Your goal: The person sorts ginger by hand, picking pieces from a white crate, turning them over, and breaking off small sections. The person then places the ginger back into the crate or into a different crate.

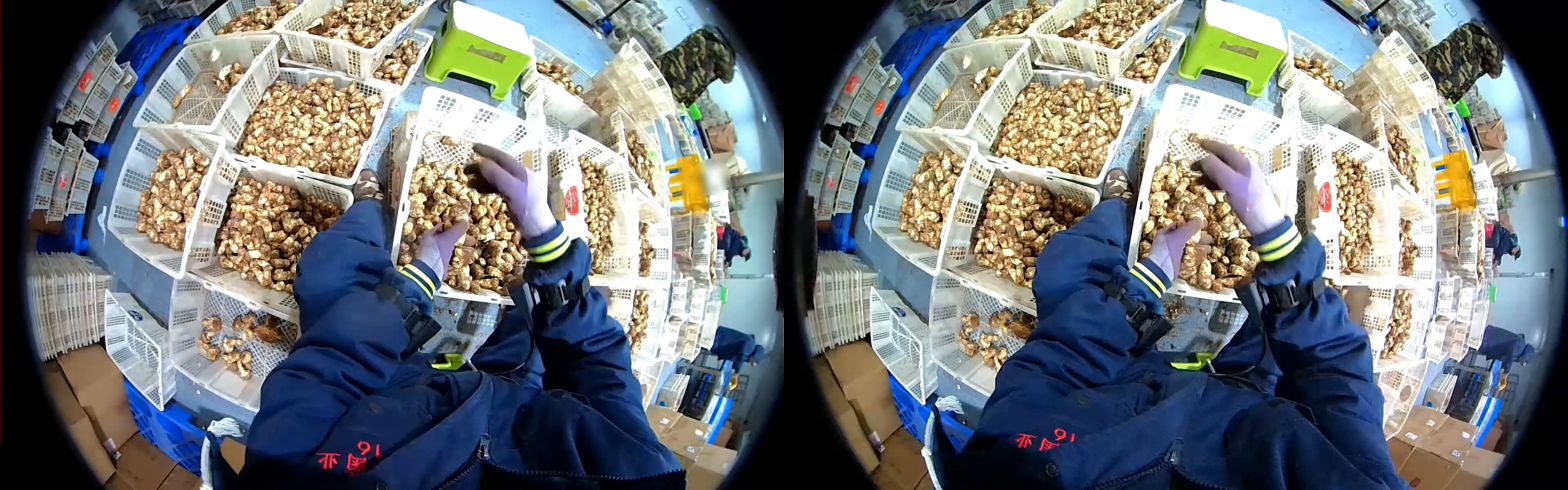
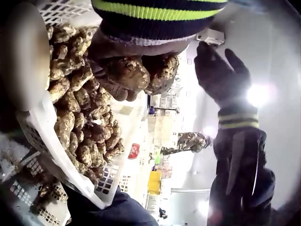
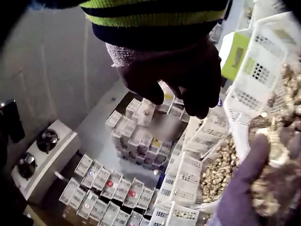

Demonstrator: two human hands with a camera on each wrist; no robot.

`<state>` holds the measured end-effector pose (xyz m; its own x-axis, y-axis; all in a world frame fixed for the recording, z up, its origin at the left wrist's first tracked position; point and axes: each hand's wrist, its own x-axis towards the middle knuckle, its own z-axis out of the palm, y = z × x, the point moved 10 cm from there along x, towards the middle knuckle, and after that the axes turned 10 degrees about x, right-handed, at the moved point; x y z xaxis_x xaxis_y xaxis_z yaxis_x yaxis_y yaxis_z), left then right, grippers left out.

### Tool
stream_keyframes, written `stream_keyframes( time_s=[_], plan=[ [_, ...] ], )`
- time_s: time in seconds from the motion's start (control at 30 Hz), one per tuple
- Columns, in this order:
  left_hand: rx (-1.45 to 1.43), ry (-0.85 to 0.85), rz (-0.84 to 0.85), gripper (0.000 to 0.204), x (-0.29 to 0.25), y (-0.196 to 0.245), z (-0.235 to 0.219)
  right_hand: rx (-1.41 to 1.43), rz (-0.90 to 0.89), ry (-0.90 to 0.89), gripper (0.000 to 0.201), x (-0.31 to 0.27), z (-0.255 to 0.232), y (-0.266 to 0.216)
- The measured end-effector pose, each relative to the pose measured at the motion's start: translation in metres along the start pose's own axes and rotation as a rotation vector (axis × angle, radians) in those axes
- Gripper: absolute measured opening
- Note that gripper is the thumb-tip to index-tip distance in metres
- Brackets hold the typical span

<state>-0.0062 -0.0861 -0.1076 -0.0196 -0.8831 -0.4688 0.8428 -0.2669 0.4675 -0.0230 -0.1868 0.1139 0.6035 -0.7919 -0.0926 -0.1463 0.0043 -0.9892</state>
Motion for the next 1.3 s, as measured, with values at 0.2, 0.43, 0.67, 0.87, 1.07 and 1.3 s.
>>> stream_keyframes(
  time_s=[0.2, 0.43, 0.67, 0.87, 1.07, 1.3],
  plan=[
    [0.204, 0.059, 0.037, 0.028, 0.003, 0.015, -0.013, 0.052, 0.126, 0.169, 0.036, -0.085, -0.061, 0.056],
    [-0.144, -0.112, -0.148, 0.033, -0.014, 0.039, 0.015, 0.422, 0.423, 0.311, 0.032, -0.16, -0.086, 0.167],
    [-0.064, 0.106, 0.342, 0.076, 0.062, 0.347, 0.128, 0.32, 0.284, 0.273, 0.034, -0.158, -0.095, 0.189],
    [0.305, 0.072, 0.298, 0.075, 0.018, 0.252, 0.094, -0.024, 0.074, 0.239, 0.033, -0.153, -0.103, 0.167],
    [0.274, 0.135, 0.135, 0.044, -0.016, 0.119, 0.007, 0.072, 0.34, 0.375, 0.033, -0.161, -0.107, 0.192],
    [0.204, 0.221, 0.305, 0.042, -0.021, 0.158, -0.003, -0.348, 0.189, 0.403, 0.025, -0.112, -0.125, 0.16]
  ],
)
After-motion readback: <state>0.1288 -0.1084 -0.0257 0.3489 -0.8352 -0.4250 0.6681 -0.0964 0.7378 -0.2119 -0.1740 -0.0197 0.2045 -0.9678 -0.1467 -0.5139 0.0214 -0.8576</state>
